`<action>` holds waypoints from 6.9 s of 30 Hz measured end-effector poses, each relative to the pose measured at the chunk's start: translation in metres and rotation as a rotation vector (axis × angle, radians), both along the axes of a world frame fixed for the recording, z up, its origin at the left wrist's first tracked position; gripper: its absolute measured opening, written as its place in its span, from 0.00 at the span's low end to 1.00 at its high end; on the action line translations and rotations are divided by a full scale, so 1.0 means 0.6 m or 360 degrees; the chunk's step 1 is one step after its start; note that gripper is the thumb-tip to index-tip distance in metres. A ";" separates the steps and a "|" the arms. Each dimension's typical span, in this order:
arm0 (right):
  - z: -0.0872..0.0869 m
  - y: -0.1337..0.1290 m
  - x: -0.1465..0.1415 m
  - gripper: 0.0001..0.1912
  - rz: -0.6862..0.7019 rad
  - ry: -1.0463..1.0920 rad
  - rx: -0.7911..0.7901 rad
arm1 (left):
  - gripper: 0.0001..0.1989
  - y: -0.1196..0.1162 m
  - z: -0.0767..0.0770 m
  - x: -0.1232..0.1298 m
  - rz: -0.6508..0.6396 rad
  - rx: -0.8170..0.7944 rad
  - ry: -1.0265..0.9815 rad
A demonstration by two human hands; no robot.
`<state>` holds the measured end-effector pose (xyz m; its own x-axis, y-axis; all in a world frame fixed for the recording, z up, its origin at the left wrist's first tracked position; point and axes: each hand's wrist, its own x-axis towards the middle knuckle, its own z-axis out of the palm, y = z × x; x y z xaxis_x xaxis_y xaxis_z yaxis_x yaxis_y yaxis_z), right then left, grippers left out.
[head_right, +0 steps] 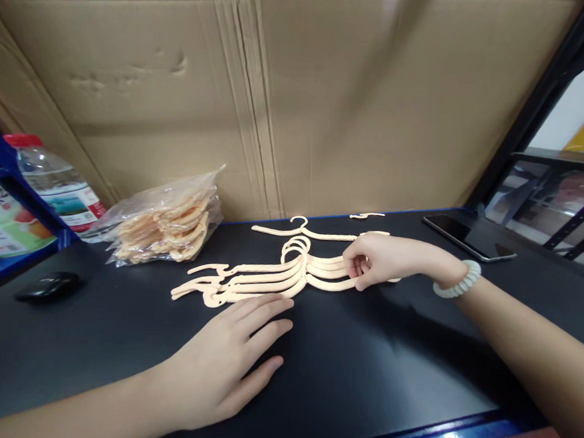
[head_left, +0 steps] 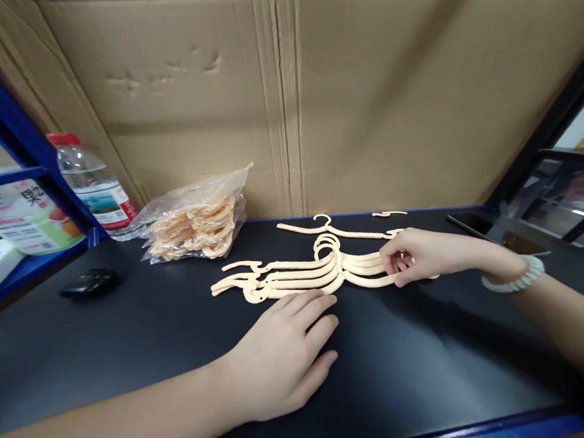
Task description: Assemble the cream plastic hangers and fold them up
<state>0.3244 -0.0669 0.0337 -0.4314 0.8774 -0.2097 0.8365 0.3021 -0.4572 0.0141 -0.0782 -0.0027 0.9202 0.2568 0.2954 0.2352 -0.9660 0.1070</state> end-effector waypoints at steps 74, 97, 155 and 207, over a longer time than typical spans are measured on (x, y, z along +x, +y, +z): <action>-0.026 0.058 0.110 0.17 -0.0682 0.0007 0.0937 | 0.14 0.017 -0.004 0.001 -0.0079 -0.0280 -0.0035; -0.029 0.065 0.118 0.14 -0.0792 -0.0011 0.0968 | 0.13 0.019 -0.004 0.001 -0.0097 -0.0290 -0.0052; -0.126 0.136 0.232 0.12 -0.0923 -0.0051 0.1073 | 0.14 0.015 -0.005 0.001 -0.0051 -0.0317 -0.0014; 0.010 -0.005 -0.067 0.12 -0.0334 0.1007 0.0732 | 0.17 0.015 -0.006 0.010 0.0280 -0.0959 -0.0963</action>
